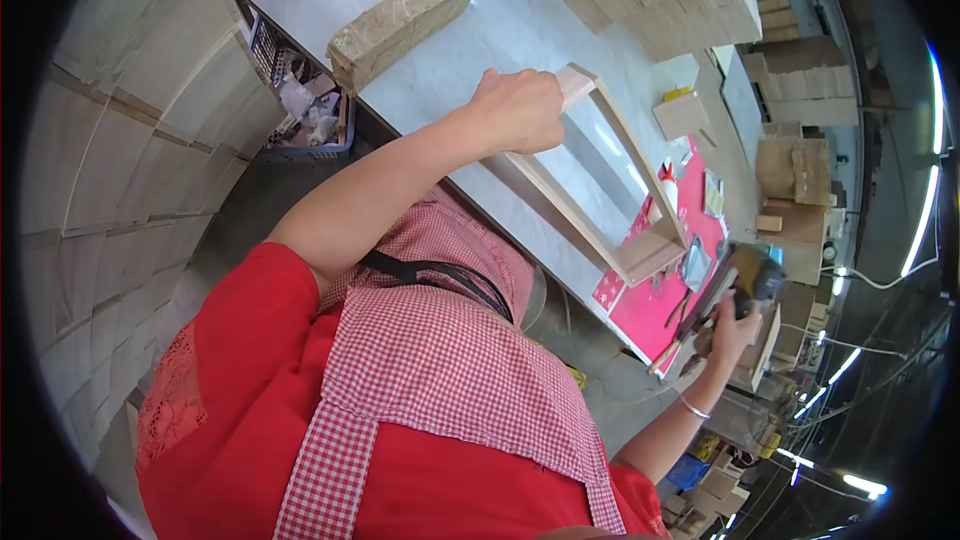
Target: Assembling wooden boxes by applying wood glue and using a pneumatic nail gun.
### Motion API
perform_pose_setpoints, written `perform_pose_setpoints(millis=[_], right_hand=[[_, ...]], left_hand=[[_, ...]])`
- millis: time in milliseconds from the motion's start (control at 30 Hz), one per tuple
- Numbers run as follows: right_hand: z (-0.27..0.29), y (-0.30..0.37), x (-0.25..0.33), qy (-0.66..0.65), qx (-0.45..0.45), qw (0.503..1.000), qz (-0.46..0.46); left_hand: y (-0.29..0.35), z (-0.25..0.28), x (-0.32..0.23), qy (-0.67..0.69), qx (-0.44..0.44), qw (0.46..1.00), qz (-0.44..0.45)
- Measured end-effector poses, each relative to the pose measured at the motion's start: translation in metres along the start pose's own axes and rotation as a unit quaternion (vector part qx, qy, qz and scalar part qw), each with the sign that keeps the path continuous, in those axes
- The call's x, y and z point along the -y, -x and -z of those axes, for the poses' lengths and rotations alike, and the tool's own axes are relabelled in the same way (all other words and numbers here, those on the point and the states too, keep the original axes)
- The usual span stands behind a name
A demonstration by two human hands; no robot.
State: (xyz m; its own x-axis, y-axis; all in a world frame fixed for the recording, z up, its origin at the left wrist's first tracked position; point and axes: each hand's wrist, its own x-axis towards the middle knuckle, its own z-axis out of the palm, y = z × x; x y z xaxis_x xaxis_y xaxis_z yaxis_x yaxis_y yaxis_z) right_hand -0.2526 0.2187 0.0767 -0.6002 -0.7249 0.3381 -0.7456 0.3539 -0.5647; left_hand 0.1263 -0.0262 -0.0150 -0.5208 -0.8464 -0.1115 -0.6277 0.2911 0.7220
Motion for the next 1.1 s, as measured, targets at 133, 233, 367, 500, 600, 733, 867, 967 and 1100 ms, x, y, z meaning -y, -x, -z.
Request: perform_pose_setpoints(millis=[133, 233, 367, 500, 600, 733, 867, 967, 1100], right_hand=[[-0.013, 0.014, -0.102, 0.149, 0.055, 0.987, 0.027], [-0.046, 0.037, -0.114, 0.367, 0.052, 0.928, -0.032], [-0.076, 0.052, -0.118, 0.371, 0.055, 0.925, -0.064], [-0.092, 0.062, -0.118, 0.344, 0.04, 0.933, -0.098], [-0.099, 0.064, -0.111, 0.303, 0.067, 0.946, -0.092], [-0.073, 0.039, -0.134, 0.215, -0.006, 0.97, -0.116], [-0.032, 0.054, -0.207, 0.397, -0.186, 0.891, -0.116], [-0.012, 0.076, -0.257, 0.429, -0.111, 0.854, -0.272], [-0.012, 0.1, -0.315, 0.403, -0.059, 0.868, -0.282]], left_hand=[[-0.004, 0.014, -0.004, 0.012, 0.077, 0.996, 0.039], [-0.008, 0.017, 0.001, 0.024, 0.102, 0.992, 0.078], [-0.016, 0.015, 0.013, 0.055, 0.097, 0.988, 0.109], [-0.036, 0.008, 0.029, 0.108, 0.051, 0.992, 0.044], [-0.043, 0.027, 0.031, 0.194, 0.027, 0.98, 0.039], [-0.045, 0.09, -0.009, 0.106, -0.058, 0.993, -0.001], [-0.049, 0.128, -0.069, -0.047, -0.136, 0.985, -0.096], [-0.05, 0.133, -0.114, -0.113, -0.13, 0.951, -0.256], [-0.033, 0.13, -0.17, -0.183, -0.002, 0.951, -0.25]])
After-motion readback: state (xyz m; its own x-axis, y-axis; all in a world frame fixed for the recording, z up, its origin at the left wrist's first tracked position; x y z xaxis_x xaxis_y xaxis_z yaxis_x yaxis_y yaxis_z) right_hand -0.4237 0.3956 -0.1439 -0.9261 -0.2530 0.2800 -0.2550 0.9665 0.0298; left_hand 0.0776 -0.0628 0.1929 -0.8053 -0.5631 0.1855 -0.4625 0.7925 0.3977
